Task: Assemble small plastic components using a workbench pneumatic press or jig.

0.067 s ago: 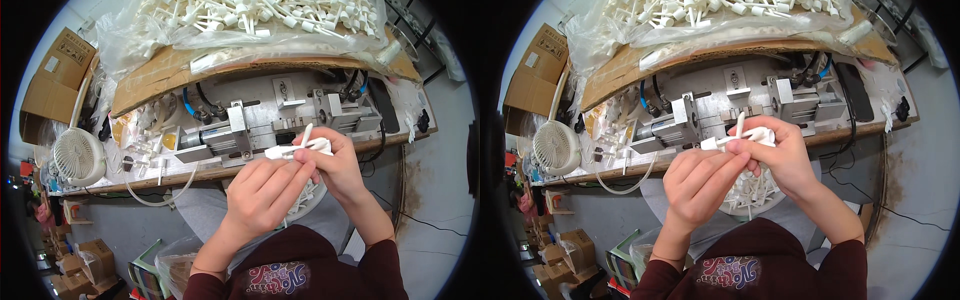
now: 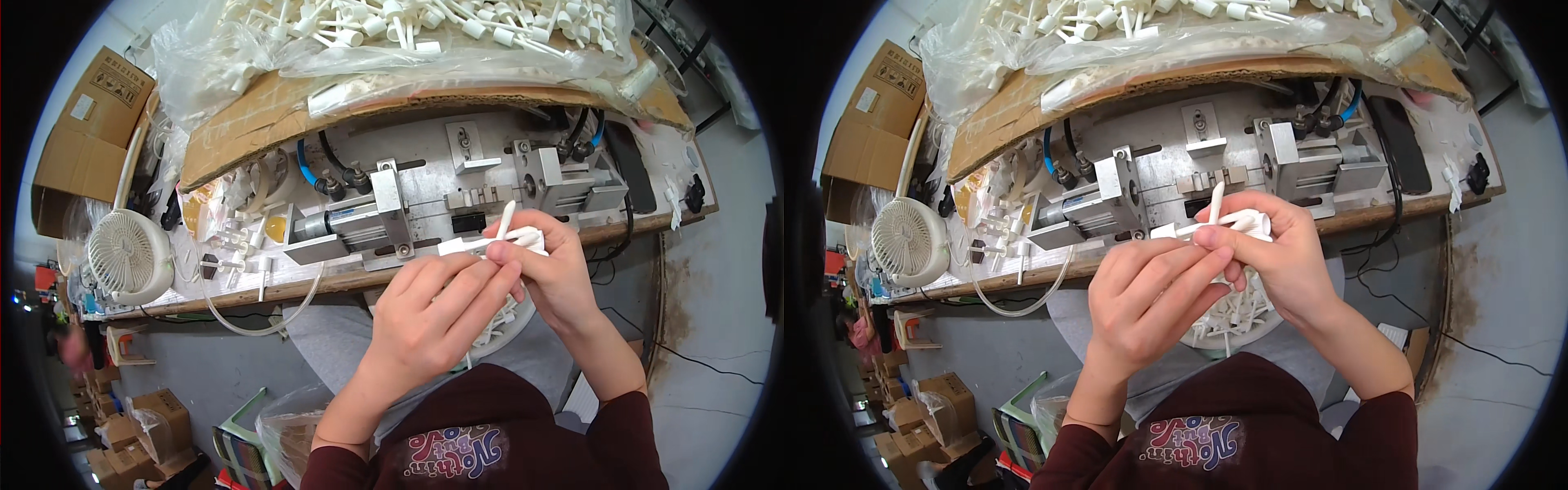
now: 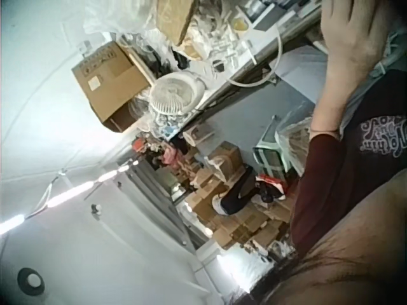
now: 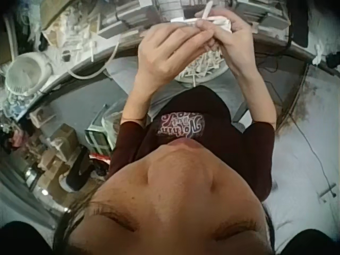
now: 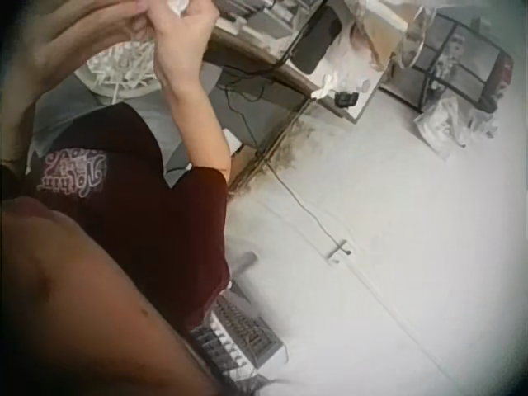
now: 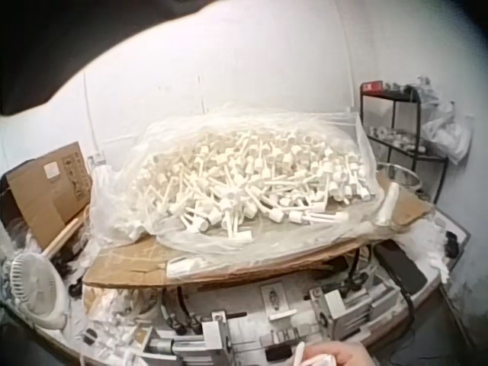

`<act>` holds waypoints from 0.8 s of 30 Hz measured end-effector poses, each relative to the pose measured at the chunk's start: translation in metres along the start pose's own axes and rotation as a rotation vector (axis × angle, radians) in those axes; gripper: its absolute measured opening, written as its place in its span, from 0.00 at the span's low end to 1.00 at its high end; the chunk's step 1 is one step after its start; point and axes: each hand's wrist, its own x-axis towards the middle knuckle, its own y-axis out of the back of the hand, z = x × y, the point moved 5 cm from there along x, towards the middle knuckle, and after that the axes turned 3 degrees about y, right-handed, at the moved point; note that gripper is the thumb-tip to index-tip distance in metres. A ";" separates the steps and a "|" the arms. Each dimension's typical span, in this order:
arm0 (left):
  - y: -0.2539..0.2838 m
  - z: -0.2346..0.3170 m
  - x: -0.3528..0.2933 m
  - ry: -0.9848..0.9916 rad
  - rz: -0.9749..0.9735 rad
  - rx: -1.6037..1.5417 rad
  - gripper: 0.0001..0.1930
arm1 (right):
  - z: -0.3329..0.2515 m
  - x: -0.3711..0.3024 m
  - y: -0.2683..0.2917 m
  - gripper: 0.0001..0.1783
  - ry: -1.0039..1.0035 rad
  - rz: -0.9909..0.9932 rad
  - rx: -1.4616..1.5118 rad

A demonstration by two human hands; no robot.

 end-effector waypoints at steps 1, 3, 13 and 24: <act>-0.001 0.001 0.000 -0.005 -0.030 0.030 0.20 | 0.004 -0.001 0.002 0.11 -0.020 -0.004 0.025; -0.003 0.003 -0.001 -0.020 -0.064 0.088 0.19 | 0.007 -0.001 0.006 0.11 -0.053 -0.016 0.061; 0.001 -0.013 -0.012 0.207 0.020 -0.119 0.20 | -0.016 -0.024 0.024 0.09 0.275 0.206 -0.290; -0.035 -0.027 -0.006 0.245 -0.132 0.146 0.15 | -0.029 -0.037 0.042 0.09 0.191 0.219 -0.223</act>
